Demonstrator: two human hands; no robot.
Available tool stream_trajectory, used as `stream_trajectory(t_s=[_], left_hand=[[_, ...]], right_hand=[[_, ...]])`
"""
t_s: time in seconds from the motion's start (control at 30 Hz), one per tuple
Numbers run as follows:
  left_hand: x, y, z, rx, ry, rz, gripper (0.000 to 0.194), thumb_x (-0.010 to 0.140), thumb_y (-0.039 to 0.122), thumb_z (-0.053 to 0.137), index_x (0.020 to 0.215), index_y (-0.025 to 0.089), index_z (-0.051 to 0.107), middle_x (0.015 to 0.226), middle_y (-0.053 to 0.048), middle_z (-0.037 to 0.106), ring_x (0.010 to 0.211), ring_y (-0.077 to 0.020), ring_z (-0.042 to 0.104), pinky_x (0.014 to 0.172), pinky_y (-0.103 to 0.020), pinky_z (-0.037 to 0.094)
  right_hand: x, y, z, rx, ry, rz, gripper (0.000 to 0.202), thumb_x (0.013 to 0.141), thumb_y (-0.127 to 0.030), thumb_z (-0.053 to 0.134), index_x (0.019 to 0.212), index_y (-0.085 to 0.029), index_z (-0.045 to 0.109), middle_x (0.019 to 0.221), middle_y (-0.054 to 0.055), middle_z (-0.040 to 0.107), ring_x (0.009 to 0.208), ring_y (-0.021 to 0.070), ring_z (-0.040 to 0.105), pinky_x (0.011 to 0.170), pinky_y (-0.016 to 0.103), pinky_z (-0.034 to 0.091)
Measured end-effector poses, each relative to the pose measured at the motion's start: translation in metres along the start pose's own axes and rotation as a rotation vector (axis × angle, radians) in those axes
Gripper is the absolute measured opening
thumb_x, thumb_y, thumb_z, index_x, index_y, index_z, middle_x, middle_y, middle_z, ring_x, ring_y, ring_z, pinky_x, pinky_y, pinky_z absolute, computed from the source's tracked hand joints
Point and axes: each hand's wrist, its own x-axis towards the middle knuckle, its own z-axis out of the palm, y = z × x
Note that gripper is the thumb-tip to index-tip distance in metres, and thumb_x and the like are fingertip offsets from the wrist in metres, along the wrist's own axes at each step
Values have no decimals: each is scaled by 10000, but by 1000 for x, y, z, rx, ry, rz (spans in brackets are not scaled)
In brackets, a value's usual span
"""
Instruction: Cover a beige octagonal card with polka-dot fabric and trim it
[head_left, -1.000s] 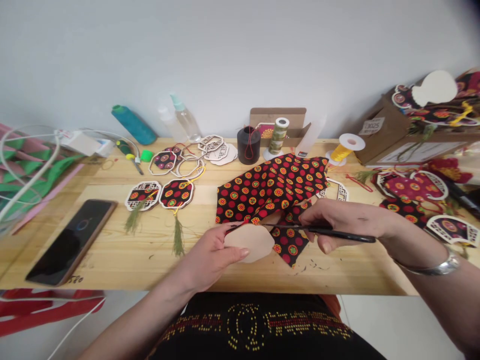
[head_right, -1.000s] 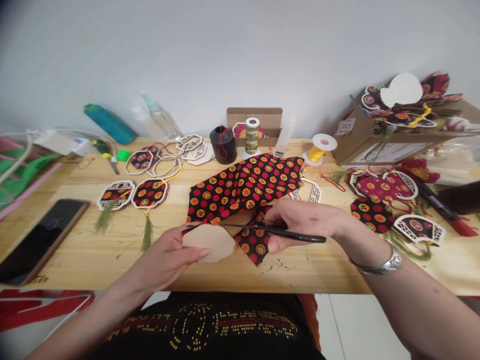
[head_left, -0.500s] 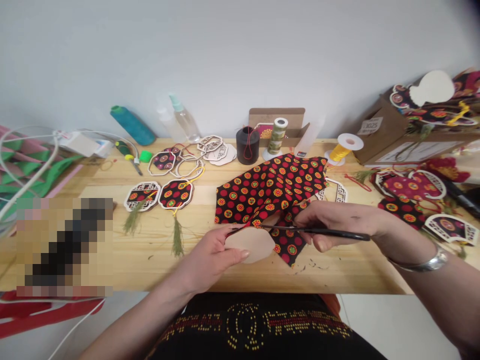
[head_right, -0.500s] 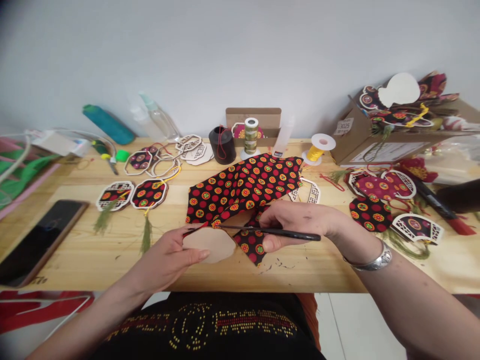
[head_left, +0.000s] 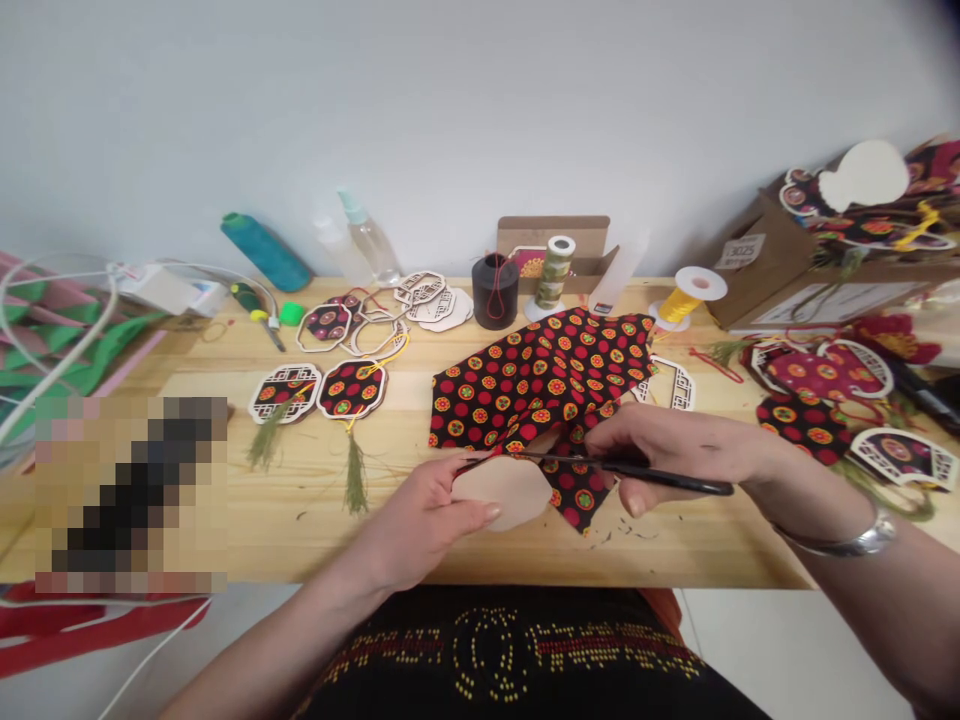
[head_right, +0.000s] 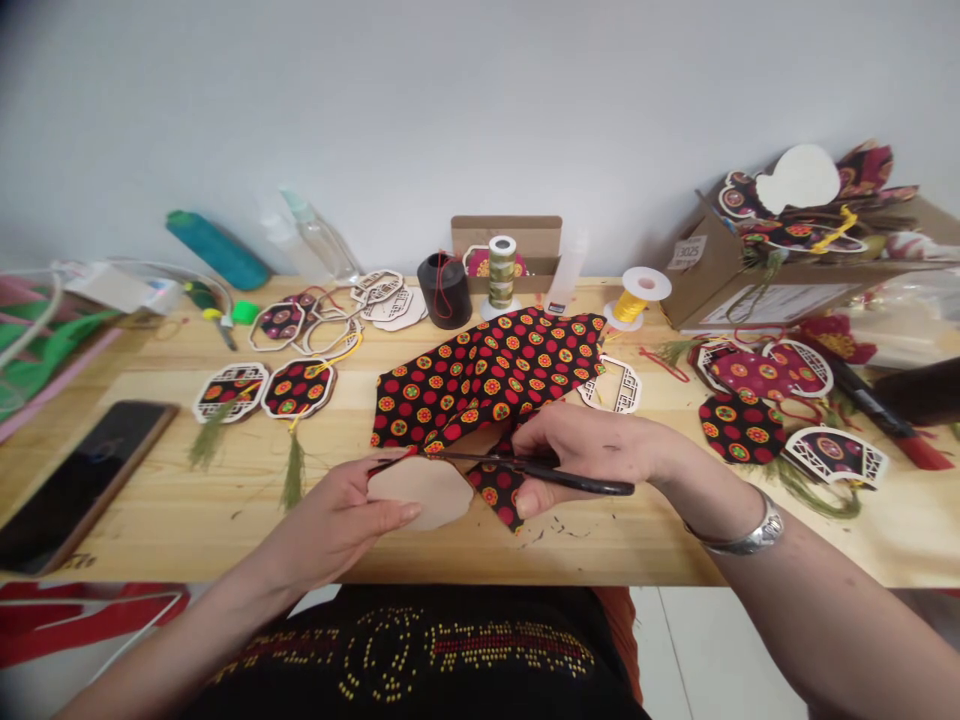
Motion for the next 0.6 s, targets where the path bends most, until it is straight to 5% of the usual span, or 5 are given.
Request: stream_trajectory(t_s=[0.37,0.6], left_hand=[[1,3,7,-91,-50,2,315,756,164,712,1066,218,700,1049,-46,753,992,-214,670,998,-433,431],[0,4,9,-104,-41,4,334,754,155,701,1081,214,680,1100,-54,741,1045,-234,665,1015,-452,423]], right_hand=[[5,-6,8,-9,100,116,500,651,-643,722,617,-170,562,539,-59,434,509,83,342,440,212,246],[3,-9,12,70,111,113,285,766,-414,690,649,-154,683,555,-19,574,495,82,371,445,218,245]])
